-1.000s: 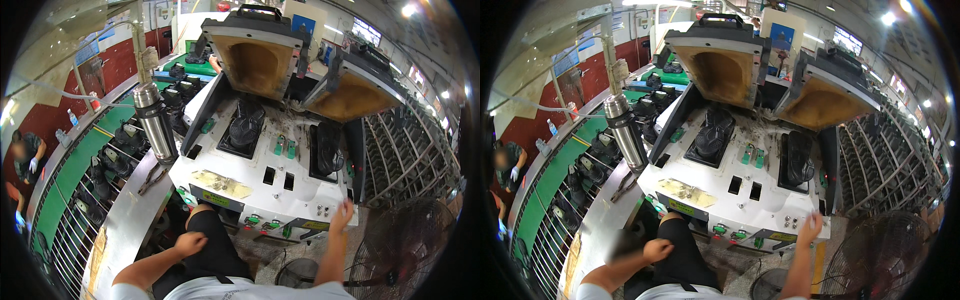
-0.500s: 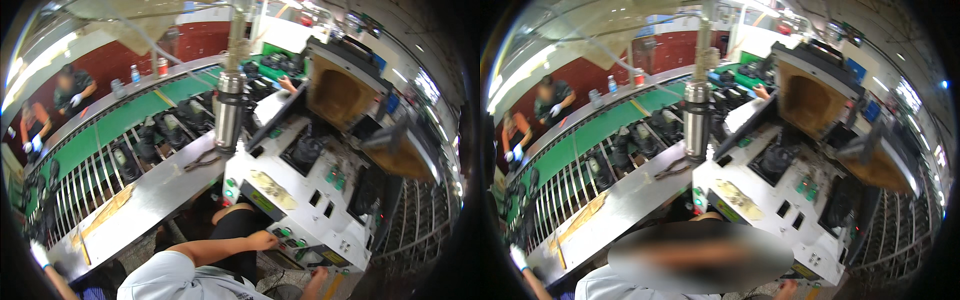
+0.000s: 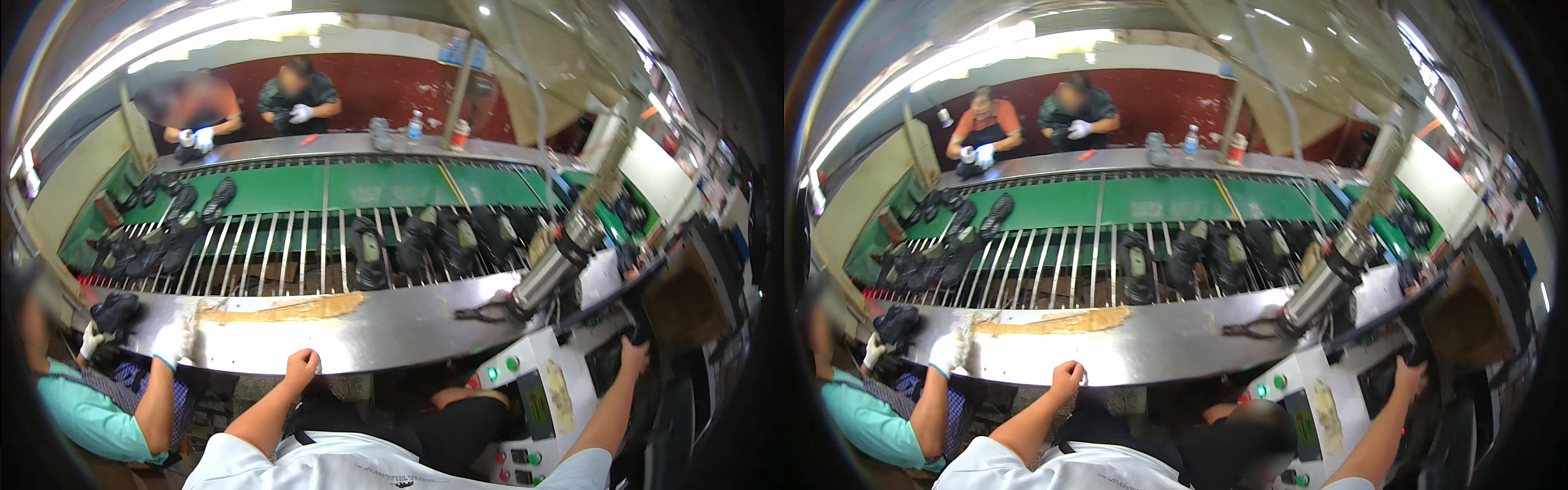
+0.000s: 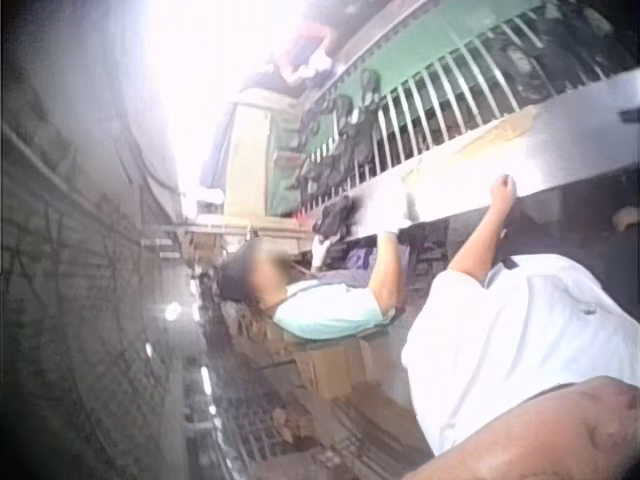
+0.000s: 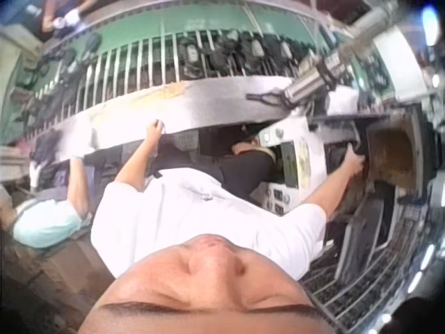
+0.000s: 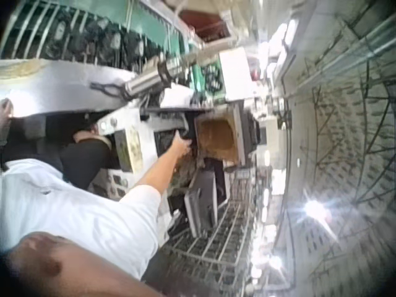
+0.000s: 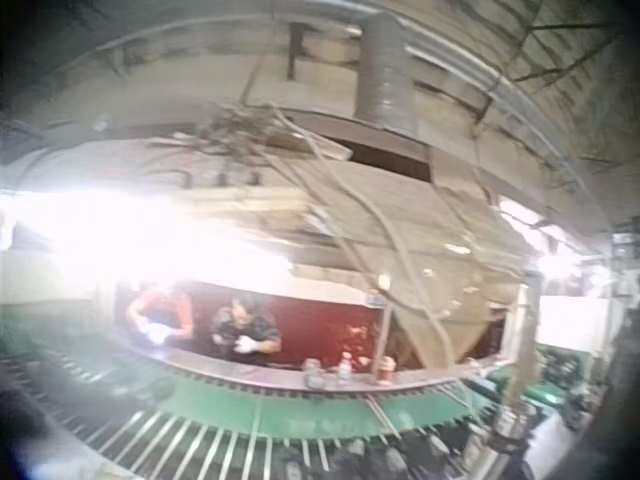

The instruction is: The person picks up shoes from a conveyor belt, places them into a molding or heat-treatment machine, operates the machine, and then returns the shoes to the belt.

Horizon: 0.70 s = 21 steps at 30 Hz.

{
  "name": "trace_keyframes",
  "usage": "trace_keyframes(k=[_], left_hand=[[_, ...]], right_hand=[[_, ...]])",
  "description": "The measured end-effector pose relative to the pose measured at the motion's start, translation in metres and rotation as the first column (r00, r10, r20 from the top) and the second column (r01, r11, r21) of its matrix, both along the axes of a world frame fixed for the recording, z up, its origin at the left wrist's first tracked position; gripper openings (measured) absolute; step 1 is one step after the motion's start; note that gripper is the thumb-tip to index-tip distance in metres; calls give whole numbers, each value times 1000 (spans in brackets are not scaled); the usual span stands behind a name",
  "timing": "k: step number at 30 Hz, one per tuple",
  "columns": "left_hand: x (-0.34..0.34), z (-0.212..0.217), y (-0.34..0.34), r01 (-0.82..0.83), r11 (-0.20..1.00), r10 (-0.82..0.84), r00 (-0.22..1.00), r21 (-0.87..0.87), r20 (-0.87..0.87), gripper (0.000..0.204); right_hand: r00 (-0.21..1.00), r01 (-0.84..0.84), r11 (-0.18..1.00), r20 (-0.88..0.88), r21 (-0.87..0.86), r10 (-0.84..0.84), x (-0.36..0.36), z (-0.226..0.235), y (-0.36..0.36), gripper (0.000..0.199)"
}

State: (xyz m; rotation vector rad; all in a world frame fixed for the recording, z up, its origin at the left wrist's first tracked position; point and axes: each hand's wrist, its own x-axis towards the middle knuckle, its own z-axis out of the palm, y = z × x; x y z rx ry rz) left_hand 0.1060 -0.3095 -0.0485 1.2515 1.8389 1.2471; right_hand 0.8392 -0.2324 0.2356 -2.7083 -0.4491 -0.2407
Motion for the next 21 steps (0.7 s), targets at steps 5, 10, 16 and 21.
trace_keyframes(k=[5,10,16,21], left_hand=[[21,18,9,-98,994,97,995,49,25,18],[36,30,26,-197,979,184,968,-60,-170,24],[111,25,45,311,946,-283,930,-92,234,23],[195,63,40,767,627,-644,409,140,646,28]], right_hand=[[951,166,977,-284,133,-123,87,-46,3,97],[991,135,955,-15,266,-136,-21,-38,-12,94],[865,-81,879,472,469,-173,-61,-127,-63,94],[950,-284,338,216,897,226,-140,-124,-60,59]])
